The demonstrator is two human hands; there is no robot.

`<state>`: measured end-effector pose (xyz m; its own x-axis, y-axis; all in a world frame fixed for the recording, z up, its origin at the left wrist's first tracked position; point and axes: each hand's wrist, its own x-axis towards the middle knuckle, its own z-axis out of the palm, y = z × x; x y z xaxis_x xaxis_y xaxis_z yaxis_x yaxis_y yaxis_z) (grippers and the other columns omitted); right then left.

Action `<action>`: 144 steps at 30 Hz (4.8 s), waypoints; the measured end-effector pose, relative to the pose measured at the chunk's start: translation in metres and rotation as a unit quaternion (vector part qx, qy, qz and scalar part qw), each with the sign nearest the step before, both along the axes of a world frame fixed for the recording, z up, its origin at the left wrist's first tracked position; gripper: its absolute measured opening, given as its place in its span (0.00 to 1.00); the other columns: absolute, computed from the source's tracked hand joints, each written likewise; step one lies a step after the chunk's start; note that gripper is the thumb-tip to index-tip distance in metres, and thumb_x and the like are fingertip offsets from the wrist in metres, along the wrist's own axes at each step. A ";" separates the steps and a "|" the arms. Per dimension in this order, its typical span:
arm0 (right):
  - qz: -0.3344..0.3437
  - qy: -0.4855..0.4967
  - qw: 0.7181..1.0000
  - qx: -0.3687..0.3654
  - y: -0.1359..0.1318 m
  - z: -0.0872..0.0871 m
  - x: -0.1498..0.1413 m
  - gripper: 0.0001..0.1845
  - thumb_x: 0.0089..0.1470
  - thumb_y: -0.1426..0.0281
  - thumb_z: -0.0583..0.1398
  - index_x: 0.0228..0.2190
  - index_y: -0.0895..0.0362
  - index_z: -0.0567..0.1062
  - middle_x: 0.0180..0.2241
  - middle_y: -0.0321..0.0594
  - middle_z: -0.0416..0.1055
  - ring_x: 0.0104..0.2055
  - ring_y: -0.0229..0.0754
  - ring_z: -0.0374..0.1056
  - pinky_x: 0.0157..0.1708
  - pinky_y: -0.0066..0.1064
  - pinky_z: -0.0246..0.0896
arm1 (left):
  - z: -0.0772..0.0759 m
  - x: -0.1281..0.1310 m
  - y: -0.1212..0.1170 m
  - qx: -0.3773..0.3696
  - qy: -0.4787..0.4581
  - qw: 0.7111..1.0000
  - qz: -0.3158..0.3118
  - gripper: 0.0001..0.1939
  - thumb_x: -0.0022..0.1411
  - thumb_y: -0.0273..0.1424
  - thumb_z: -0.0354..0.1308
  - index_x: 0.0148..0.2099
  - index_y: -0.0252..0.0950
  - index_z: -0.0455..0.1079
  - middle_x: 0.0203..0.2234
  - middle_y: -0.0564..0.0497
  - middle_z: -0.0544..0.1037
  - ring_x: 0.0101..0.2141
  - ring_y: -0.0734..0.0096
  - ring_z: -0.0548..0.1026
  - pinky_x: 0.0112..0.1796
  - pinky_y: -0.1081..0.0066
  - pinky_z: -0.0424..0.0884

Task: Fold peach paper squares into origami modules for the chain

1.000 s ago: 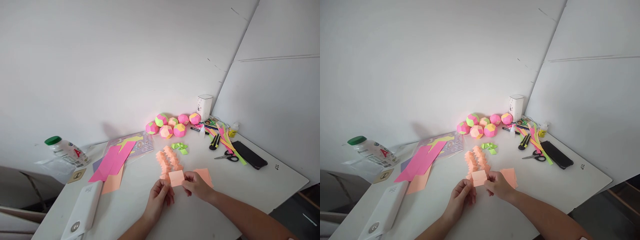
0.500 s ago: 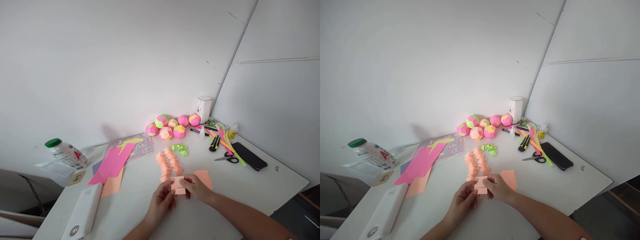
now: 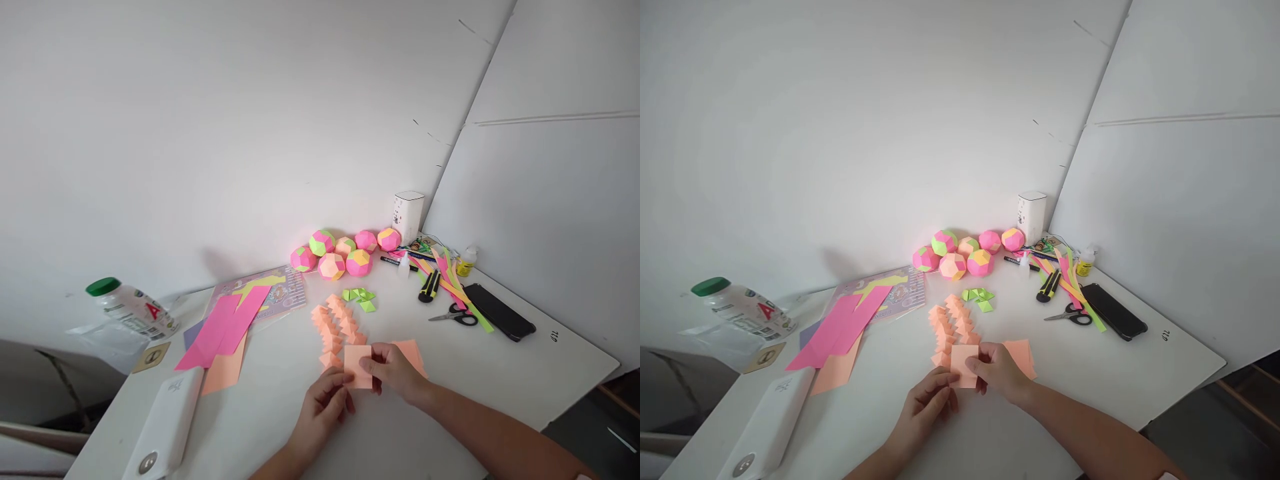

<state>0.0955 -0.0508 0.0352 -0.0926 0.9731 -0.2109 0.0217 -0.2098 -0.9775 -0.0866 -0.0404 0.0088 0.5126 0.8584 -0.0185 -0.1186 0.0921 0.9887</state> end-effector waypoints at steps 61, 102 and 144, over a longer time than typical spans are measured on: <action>0.023 -0.012 0.993 0.119 -0.009 -0.007 -0.011 0.07 0.49 0.70 0.61 0.22 0.59 0.76 0.29 0.38 0.66 0.26 0.37 0.66 0.22 0.27 0.61 | 0.001 0.000 0.004 -0.035 0.034 0.998 -0.036 0.18 0.60 0.44 0.53 0.33 0.32 0.70 0.24 0.50 0.75 0.20 0.76 0.68 0.23 0.75 0.63; 0.020 -0.027 0.990 0.136 -0.010 -0.005 -0.012 0.08 0.48 0.76 0.59 0.20 0.58 0.73 0.25 0.35 0.65 0.27 0.37 0.66 0.26 0.29 0.63 | 0.002 0.002 0.005 -0.044 0.087 0.995 -0.023 0.19 0.56 0.46 0.57 0.28 0.33 0.67 0.14 0.54 0.70 0.16 0.77 0.65 0.21 0.75 0.61; 0.003 -0.075 0.982 0.176 -0.010 -0.002 -0.012 0.10 0.46 0.76 0.59 0.17 0.56 0.74 0.22 0.36 0.67 0.26 0.38 0.62 0.23 0.28 0.59 | 0.006 0.002 0.005 -0.055 0.096 0.993 -0.029 0.19 0.55 0.46 0.57 0.26 0.34 0.69 0.13 0.54 0.70 0.17 0.74 0.66 0.22 0.74 0.61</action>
